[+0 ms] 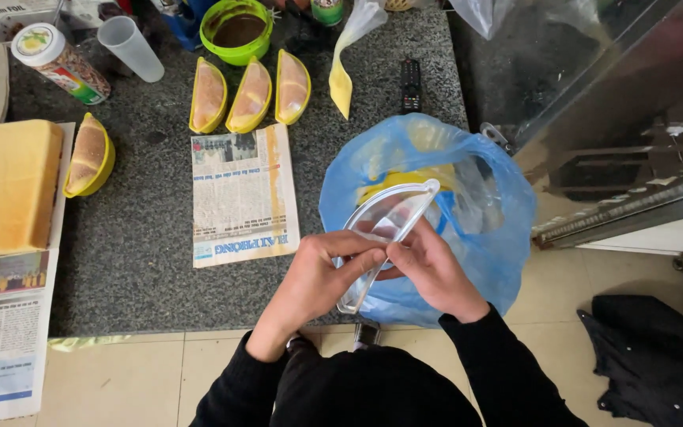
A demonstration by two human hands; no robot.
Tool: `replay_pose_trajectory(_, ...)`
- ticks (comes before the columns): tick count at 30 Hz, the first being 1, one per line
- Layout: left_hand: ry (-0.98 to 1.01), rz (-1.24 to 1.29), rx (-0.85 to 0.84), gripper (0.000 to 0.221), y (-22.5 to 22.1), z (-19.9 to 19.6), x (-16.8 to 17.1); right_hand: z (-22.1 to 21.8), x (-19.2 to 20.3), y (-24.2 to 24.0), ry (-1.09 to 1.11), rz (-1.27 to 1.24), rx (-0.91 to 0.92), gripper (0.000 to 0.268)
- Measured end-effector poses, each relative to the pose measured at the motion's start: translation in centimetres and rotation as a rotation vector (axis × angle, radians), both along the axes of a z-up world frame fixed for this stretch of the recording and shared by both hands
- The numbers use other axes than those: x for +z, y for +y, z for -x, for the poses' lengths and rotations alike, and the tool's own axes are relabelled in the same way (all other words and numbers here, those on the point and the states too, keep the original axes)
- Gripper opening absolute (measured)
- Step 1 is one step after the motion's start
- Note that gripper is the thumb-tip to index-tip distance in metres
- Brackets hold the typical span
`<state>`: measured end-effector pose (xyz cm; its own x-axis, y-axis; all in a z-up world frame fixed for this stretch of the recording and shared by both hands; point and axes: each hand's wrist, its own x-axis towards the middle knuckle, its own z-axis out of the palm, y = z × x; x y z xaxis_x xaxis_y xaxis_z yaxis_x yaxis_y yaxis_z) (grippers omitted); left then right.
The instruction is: Packaging individual banana-shaped cakes into plastic sleeves at a bakery workstation.
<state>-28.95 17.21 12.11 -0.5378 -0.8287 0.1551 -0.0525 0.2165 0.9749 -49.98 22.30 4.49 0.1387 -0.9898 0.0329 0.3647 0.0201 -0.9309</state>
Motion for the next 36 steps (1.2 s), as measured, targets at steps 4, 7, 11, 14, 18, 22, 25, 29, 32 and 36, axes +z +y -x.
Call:
replay_pose_trajectory(4, -0.023, -0.026, -0.003, 0.012, -0.1, -0.1, -1.2, 0.1, 1.1, 0.7, 0.043, 0.032, 0.061, 0.08)
replay_pose_trajectory(7, -0.081, 0.028, 0.014, 0.015, -0.2, -0.1, -1.6, 0.5, 0.7, 0.7, 0.074, 0.058, 0.099, 0.081)
replay_pose_trajectory(11, -0.017, -0.005, 0.002, 0.022, 0.2, 0.6, 0.2, 0.7, 1.8, 0.6, 0.068, 0.073, 0.088, 0.079)
replay_pose_trajectory(14, 0.018, -0.046, 0.045, 0.023, -0.3, 1.0, -0.4, 0.5, 2.3, 0.5, 0.081, 0.086, 0.106, 0.077)
replay_pose_trajectory(18, 0.013, -0.033, 0.068, 0.026, -0.5, 0.9, -0.3, -0.1, 3.2, 0.4, 0.13, 0.111, 0.176, 0.072)
replay_pose_trajectory(22, 0.068, -0.087, 0.056, 0.022, -1.1, 0.6, -0.5, -0.3, 3.1, 0.3, 0.162, 0.116, 0.199, 0.074)
replay_pose_trajectory(25, 0.103, -0.138, 0.064, 0.02, -1.1, 0.4, -2.0, -1.2, 4.6, 0.2, 0.203, 0.095, 0.176, 0.069)
replay_pose_trajectory(29, 0.106, -0.12, 0.087, 0.018, -0.8, 0.4, -1.8, -1.5, 3.6, 0.1, 0.23, 0.08, 0.166, 0.069)
replay_pose_trajectory(32, 0.005, 0.009, 0.16, 0.022, -0.5, 1.0, -2.3, -1.8, 1.6, -0.2, 0.283, 0.071, 0.079, 0.066)
replay_pose_trajectory(36, -0.308, 0.398, 0.387, 0.013, -0.2, 1.9, -4.2, -2.6, 0.3, -0.8, 0.321, 0.026, -0.017, 0.066)
